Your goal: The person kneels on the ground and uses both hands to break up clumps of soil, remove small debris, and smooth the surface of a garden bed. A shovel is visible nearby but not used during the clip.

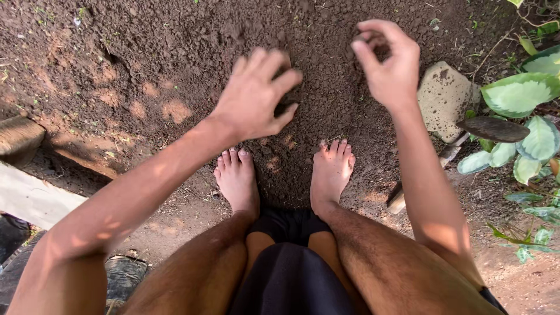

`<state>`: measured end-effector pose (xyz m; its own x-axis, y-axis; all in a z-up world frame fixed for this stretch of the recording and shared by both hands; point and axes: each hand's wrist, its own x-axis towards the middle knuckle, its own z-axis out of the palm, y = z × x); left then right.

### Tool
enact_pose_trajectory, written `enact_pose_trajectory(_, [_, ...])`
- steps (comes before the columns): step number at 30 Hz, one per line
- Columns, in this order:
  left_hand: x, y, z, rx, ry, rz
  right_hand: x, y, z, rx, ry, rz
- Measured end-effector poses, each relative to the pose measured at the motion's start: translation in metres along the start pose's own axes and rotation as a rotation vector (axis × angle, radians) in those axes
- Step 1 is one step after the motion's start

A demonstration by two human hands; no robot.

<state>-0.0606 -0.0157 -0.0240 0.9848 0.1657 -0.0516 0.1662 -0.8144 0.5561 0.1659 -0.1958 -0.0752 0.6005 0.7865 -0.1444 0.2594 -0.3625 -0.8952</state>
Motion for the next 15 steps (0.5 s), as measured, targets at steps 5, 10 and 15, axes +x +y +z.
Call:
enact_pose_trajectory(5, [-0.009, -0.009, 0.024, -0.29, -0.077, -0.108, -0.024, 0.006, -0.013, 0.789, 0.024, 0.253])
enact_pose_trajectory(10, [-0.006, -0.016, 0.025, -0.49, -0.006, -0.217, -0.033, 0.004, -0.009, 1.011, 0.003, 0.387])
enact_pose_trajectory(15, [0.005, -0.016, 0.017, -0.528, -0.024, -0.235, -0.027, -0.009, -0.001, 0.889, -0.011, 0.412])
